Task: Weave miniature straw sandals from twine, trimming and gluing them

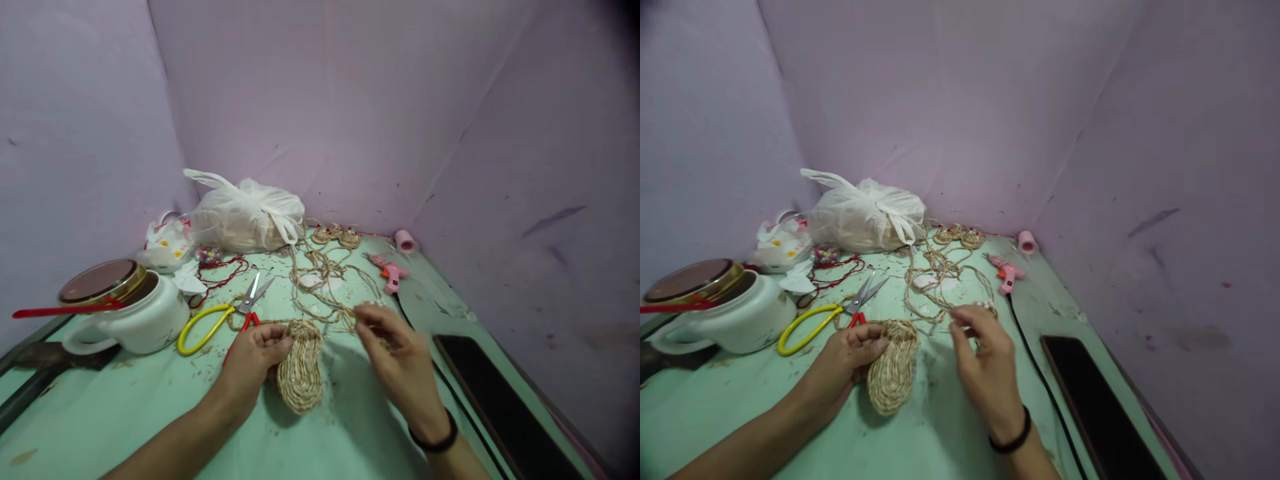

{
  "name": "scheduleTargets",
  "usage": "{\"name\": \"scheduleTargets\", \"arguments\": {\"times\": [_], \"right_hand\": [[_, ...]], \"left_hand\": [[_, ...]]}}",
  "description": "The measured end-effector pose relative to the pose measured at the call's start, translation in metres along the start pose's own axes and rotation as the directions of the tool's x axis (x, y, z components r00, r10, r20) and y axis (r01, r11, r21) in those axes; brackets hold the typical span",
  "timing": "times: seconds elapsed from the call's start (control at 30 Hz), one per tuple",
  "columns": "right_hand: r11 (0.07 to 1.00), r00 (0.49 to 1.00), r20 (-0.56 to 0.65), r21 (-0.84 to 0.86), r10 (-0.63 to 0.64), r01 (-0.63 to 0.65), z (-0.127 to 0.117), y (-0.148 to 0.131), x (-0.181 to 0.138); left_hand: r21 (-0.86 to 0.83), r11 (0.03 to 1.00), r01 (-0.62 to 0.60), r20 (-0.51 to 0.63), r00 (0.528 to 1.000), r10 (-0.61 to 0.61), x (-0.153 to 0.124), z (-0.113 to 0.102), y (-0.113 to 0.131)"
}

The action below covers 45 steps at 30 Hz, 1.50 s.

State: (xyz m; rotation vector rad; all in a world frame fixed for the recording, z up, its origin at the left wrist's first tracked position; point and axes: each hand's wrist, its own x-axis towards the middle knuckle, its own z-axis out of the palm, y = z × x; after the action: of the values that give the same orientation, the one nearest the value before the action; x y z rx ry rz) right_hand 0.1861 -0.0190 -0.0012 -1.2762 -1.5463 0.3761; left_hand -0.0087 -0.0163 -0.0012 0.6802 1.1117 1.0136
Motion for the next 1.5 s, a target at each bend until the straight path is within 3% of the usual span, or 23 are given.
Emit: {"name": "scheduleTargets", "arguments": {"times": [0.07,0.17,0.33,0.5,0.6,0.7,0.87,1.07,1.3,1.5], "right_hand": [[0.978,0.979,0.193,0.187,0.059,-0.096,0.012,-0.008,-0.008],[0.915,0.940,0.324,0.339,0.104,-0.218,0.025,-0.009,-0.015],[0.859,0.935,0.322,0.426,0.151,-0.285,0.031,-0.003,-0.015],[0.844,0.926,0.355,0.449,0.131,-0.292,0.033,-0.010,-0.018],[0.782,0.913,0.374,0.516,0.162,-0.350,0.034,-0.015,-0.020],[0.697,0.879,0.425,0.563,0.216,-0.443,0.035,-0.017,-0.019],[0.692,0.849,0.465,0.528,0.250,-0.492,0.034,-0.017,-0.016],[0.752,0.885,0.420,0.512,0.203,-0.415,0.035,-0.016,-0.021],[0.938,0.956,0.292,0.338,-0.028,-0.076,0.031,-0.017,-0.021],[0.962,0.961,0.263,0.271,-0.082,0.008,0.031,-0.016,-0.021]], "left_hand": [[-0.024,1.000,-0.013,-0.011,1.000,0.013,-0.001,0.002,0.000],[-0.039,0.999,-0.025,-0.003,1.000,0.025,-0.002,0.004,-0.002],[-0.057,0.998,-0.029,0.058,0.998,0.032,-0.002,0.004,-0.006],[-0.060,0.997,-0.038,0.192,0.980,0.049,-0.002,0.003,-0.008],[-0.067,0.998,-0.009,0.251,0.968,0.026,-0.004,0.004,-0.009],[-0.080,0.997,0.014,0.279,0.960,0.009,-0.005,0.004,-0.009],[-0.097,0.995,0.025,0.286,0.958,0.004,-0.006,0.004,-0.011],[-0.119,0.992,0.043,0.252,0.968,-0.012,-0.008,0.007,-0.009],[-0.132,0.989,0.072,0.232,0.972,-0.040,-0.006,0.007,-0.010],[-0.150,0.987,0.061,0.261,0.965,-0.020,-0.004,0.008,-0.014]]}}
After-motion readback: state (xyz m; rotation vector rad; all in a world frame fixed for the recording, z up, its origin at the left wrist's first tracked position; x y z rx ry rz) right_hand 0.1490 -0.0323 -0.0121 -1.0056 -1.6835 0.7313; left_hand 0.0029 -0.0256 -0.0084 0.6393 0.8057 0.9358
